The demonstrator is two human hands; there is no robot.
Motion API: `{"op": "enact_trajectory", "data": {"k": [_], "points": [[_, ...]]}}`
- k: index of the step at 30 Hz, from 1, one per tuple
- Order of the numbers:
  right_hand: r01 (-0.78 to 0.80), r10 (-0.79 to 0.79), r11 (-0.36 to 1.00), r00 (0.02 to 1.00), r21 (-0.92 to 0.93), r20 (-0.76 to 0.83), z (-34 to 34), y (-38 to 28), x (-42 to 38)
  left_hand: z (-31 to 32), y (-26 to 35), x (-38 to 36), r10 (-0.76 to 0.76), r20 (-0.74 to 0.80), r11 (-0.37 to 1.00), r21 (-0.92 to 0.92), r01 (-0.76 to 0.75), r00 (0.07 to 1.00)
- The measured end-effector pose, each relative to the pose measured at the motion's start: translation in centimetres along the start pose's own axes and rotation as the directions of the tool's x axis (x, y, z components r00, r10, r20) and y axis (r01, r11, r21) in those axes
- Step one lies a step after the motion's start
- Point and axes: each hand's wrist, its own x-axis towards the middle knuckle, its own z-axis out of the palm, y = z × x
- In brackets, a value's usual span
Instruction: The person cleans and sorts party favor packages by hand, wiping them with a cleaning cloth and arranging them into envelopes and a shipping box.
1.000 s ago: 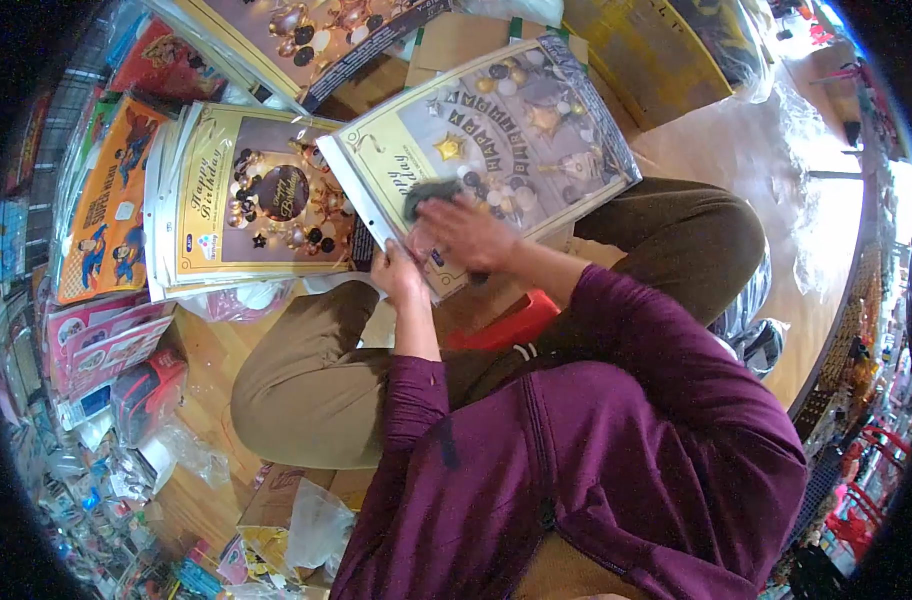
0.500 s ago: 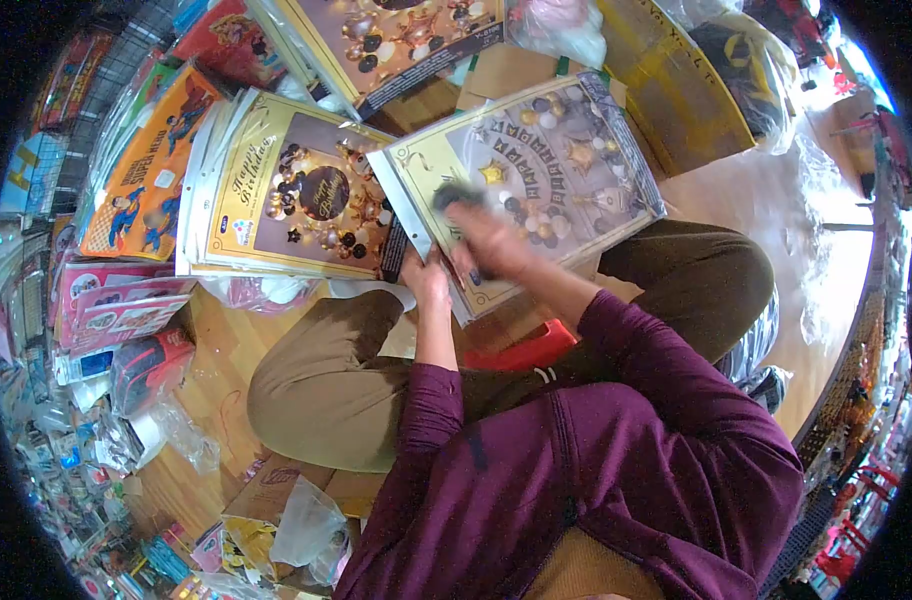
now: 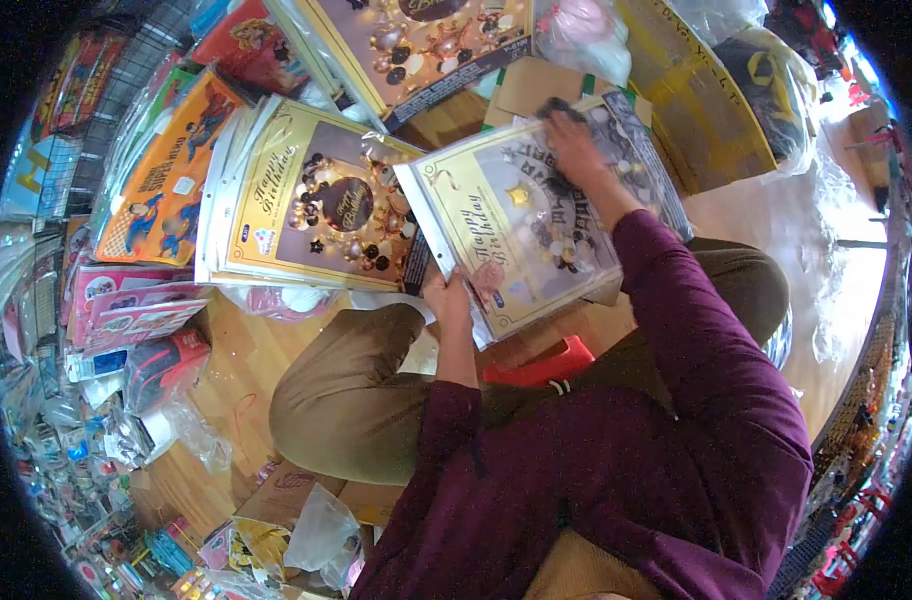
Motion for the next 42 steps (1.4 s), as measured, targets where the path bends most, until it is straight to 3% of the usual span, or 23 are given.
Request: {"op": "enact_trajectory", "data": {"k": [3,5,6,8,9,10,11,12,13,14,16,20,22,24,26,29,33,35,38,39,40,42], "points": [[-0.077,0.076,0.997,0.994,-0.006,-0.080,-1.6,3.8,-1.0,0.0,1.9,-0.2,-0.018,0.025,0.997,0.080,0.016,1.000],[-0.272,0.339,0.895,0.930,0.354,-0.141,-3.1,4.2,-0.9,-0.2,1.8,0.4,0.081,0.003,0.988,0.133,-0.081,0.997],[-0.268,0.332,0.899,0.933,0.348,-0.138,-3.6,4.0,-0.9,-0.3,1.6,1.2,0.074,0.001,0.989,0.126,-0.074,0.997],[-0.447,0.640,0.646,0.759,0.619,-0.121,-6.7,0.6,-0.7,-0.1,1.6,2.6,0.088,-0.152,0.995,0.064,-0.079,0.984],[-0.376,0.594,0.697,0.780,0.611,-0.197,-6.1,-0.8,-0.9,0.5,2.7,2.5,0.147,-0.236,0.989,0.008,-0.149,0.961],[-0.119,0.472,0.719,0.807,0.685,-0.355,-4.6,-2.2,-0.9,0.6,2.6,2.9,0.147,-0.230,0.989,0.005,-0.150,0.962],[-0.100,0.410,0.683,0.872,0.724,-0.266,-5.1,-5.1,-0.9,0.4,2.4,3.5,0.135,-0.145,0.986,-0.077,-0.148,0.980],[-0.039,0.399,0.351,0.910,0.935,-0.112,-4.1,-8.4,-1.1,0.3,2.2,3.9,0.129,-0.058,0.979,-0.153,-0.136,0.990],[0.019,0.139,0.665,0.979,0.747,-0.148,-3.6,-11.5,-1.8,0.7,3.0,3.5,0.097,-0.051,0.977,-0.184,-0.105,0.994],[0.111,-0.054,0.795,0.992,0.597,-0.112,-5.1,-14.9,-2.6,0.6,2.3,4.2,0.099,-0.049,0.978,-0.181,-0.106,0.994],[0.433,-0.429,0.769,0.895,0.470,-0.123,-1.4,-19.0,-4.2,0.2,-0.6,6.2,0.277,-0.017,0.961,-0.021,-0.277,0.961],[0.372,-0.343,0.834,0.928,0.408,-0.144,-4.3,-20.4,-4.7,0.2,-2.7,6.8,0.237,-0.084,0.953,-0.173,-0.248,0.968],[0.365,-0.342,0.856,0.931,0.367,-0.129,-4.3,-19.5,-3.8,0.3,-2.0,6.6,0.199,-0.093,0.980,0.021,-0.198,0.976],[0.338,-0.314,0.877,0.941,0.342,-0.125,-3.4,-18.4,-2.5,0.5,0.8,5.0,0.210,-0.098,0.976,0.079,-0.203,0.973],[0.247,-0.248,0.931,0.968,0.267,-0.031,-2.9,-17.3,-0.8,0.5,1.8,4.2,0.225,-0.109,0.967,0.143,-0.209,0.968],[0.149,-0.148,0.978,0.989,0.147,-0.012,-1.3,-13.9,1.1,0.4,2.2,3.9,0.145,-0.135,0.983,0.136,-0.127,0.980],[-0.145,0.144,0.989,0.989,0.008,0.025,1.0,-5.4,0.6,0.4,1.8,3.9,0.169,-0.175,0.984,0.082,-0.157,0.970],[-0.136,0.136,0.988,0.991,-0.069,-0.008,-0.8,-1.0,-1.3,0.4,1.8,3.9,0.198,-0.182,0.979,0.078,-0.187,0.963],[-0.246,0.240,0.967,0.967,-0.069,-0.081,-0.5,4.6,-3.3,0.5,2.4,3.2,0.195,-0.190,0.981,0.023,-0.194,0.962],[-0.356,0.341,0.929,0.929,-0.096,-0.146,-0.7,6.1,-3.6,0.4,2.5,3.1,0.195,-0.203,0.981,0.056,-0.188,0.960],[-0.464,0.434,0.879,0.875,-0.115,-0.214,-0.9,6.7,-3.8,0.5,2.6,3.0,0.197,-0.216,0.979,0.087,-0.182,0.956],[-0.500,0.469,0.860,0.852,-0.100,-0.232,0.0,5.7,-3.7,0.3,2.2,3.1,0.228,-0.224,0.972,0.113,-0.207,0.948]]}}
